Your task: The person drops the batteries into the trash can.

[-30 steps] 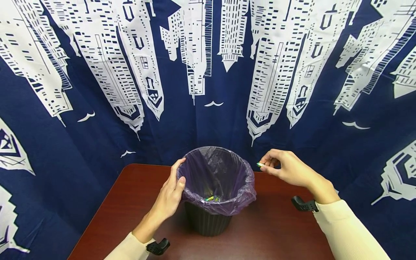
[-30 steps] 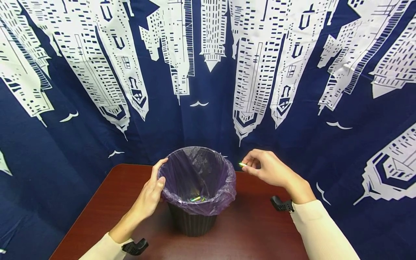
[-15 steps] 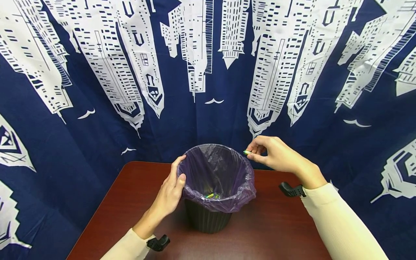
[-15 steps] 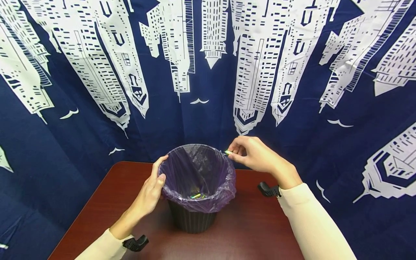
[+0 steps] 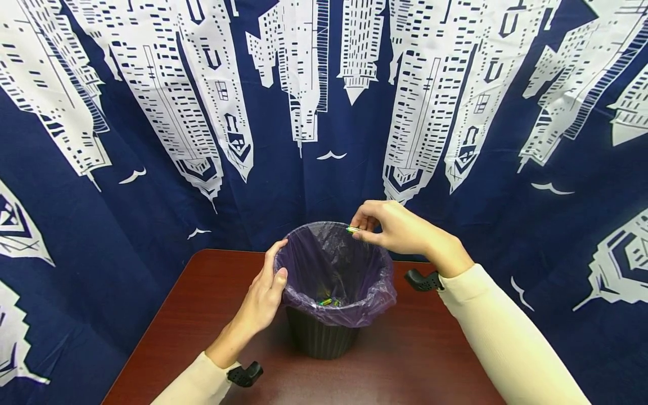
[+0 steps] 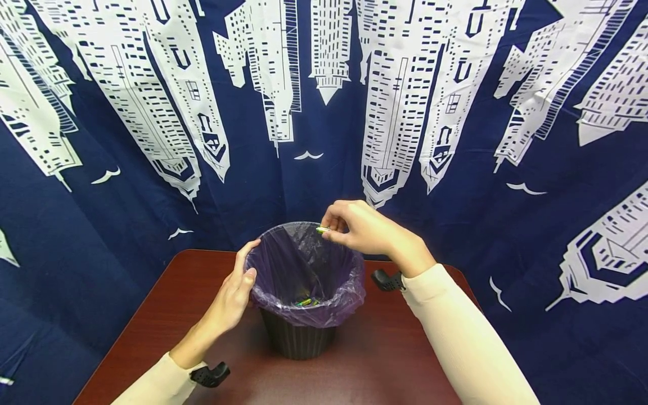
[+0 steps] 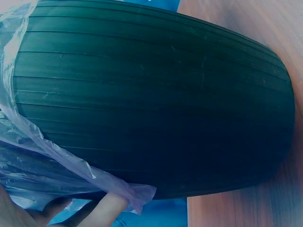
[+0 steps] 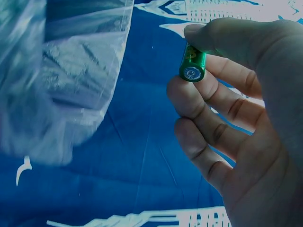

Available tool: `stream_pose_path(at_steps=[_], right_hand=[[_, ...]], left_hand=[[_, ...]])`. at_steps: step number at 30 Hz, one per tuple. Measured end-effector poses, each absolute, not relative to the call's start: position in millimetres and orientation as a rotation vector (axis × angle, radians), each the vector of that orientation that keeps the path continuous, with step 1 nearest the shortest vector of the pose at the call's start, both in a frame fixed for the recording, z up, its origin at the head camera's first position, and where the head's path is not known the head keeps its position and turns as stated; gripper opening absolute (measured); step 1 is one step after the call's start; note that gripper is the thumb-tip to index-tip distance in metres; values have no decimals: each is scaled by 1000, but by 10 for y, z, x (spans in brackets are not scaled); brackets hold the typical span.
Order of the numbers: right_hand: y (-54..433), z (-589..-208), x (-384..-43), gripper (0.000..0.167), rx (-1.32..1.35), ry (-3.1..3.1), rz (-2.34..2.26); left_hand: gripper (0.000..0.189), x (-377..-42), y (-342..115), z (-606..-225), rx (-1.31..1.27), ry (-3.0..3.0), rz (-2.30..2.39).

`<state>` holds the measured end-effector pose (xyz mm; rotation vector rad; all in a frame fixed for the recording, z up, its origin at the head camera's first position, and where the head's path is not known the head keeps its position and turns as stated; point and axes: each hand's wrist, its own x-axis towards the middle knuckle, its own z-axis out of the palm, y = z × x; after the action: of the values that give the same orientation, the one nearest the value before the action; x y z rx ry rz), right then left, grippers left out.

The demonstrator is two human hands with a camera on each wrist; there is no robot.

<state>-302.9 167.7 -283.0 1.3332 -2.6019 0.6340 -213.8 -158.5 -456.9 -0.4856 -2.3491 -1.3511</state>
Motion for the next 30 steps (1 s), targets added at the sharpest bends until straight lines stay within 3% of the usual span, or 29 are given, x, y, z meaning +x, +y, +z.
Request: stream_pose_path(at_steps=[30], right_hand=[[1241,-2877,-3071,11,1457,-2587,596]], left_hand=[[78,-2142,-1592,-4573,-478,-2358,-1339]])
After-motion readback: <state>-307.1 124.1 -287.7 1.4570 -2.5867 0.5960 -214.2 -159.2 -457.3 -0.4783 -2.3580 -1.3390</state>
